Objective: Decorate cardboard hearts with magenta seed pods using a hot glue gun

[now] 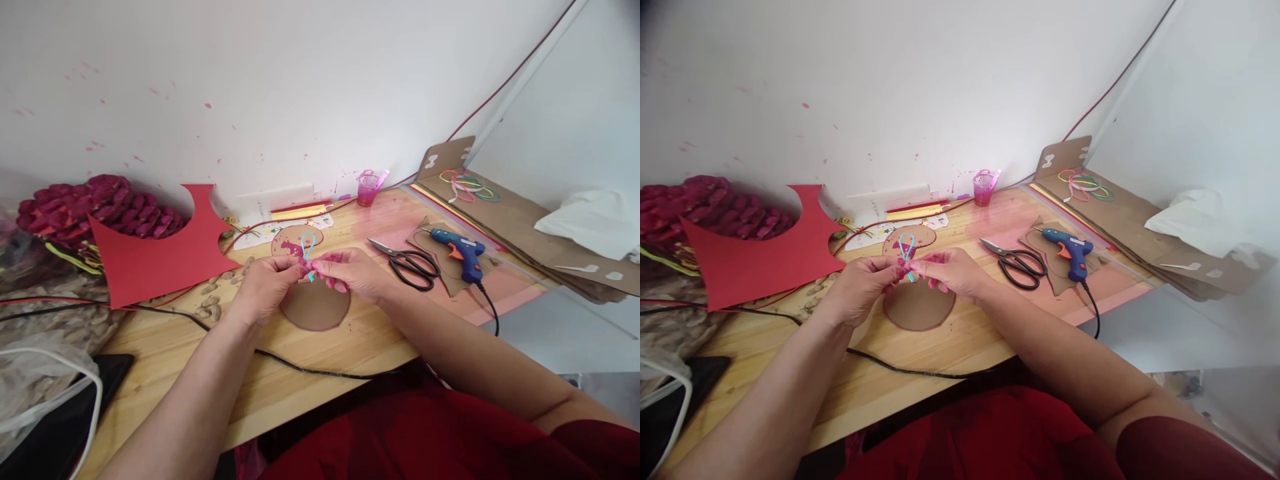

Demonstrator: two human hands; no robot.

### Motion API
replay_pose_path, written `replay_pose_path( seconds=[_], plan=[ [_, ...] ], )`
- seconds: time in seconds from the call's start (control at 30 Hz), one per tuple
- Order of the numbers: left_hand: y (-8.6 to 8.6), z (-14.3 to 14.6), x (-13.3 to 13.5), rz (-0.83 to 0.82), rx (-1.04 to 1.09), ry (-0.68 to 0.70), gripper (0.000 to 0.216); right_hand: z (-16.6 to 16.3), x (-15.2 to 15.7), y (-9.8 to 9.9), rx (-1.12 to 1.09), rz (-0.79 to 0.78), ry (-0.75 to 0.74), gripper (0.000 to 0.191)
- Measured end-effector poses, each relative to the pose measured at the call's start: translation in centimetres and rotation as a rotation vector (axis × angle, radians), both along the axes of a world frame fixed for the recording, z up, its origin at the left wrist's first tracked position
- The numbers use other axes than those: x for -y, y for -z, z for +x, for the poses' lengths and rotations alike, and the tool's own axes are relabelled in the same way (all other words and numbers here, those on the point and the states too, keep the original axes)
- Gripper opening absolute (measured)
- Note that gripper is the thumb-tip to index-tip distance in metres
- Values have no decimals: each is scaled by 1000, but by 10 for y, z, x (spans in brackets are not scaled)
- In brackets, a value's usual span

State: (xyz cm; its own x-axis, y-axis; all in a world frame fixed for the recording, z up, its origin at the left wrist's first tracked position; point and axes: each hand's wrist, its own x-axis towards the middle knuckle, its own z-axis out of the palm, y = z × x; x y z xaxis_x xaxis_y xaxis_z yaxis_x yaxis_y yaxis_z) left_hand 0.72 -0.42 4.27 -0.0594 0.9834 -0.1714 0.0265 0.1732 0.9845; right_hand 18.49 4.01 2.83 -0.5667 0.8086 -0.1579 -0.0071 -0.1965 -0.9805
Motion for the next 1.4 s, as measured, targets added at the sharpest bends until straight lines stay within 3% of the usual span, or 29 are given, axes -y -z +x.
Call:
replay_pose_path(
  seconds=[0.13,0.4,0.8,0.97,1.07,1.2,1.33,1.4],
  plan=[
    [-1,2,-1,-26,77,-33,31,-1,2,4,-38,-92,-112,30],
    [4,4,-1,-25,145,-48,37,-6,7,0,-50,-135,-34,27],
    [10,4,-3,17,137,-91,36,-10,7,6,21,-50,-7,25],
    [11,1,-4,44,131,-96,37,-6,10,-5,122,50,0,22],
    [10,-2,-5,24,118,-109,40,16,16,-19,256,294,63,24],
    [10,-3,-6,16,87,-127,41,78,24,-37,566,609,237,26],
    [11,-2,-4,29,34,-76,40,156,28,-41,961,688,597,21],
    [11,0,-3,36,12,-58,41,188,29,-36,1164,623,682,24]
  ],
)
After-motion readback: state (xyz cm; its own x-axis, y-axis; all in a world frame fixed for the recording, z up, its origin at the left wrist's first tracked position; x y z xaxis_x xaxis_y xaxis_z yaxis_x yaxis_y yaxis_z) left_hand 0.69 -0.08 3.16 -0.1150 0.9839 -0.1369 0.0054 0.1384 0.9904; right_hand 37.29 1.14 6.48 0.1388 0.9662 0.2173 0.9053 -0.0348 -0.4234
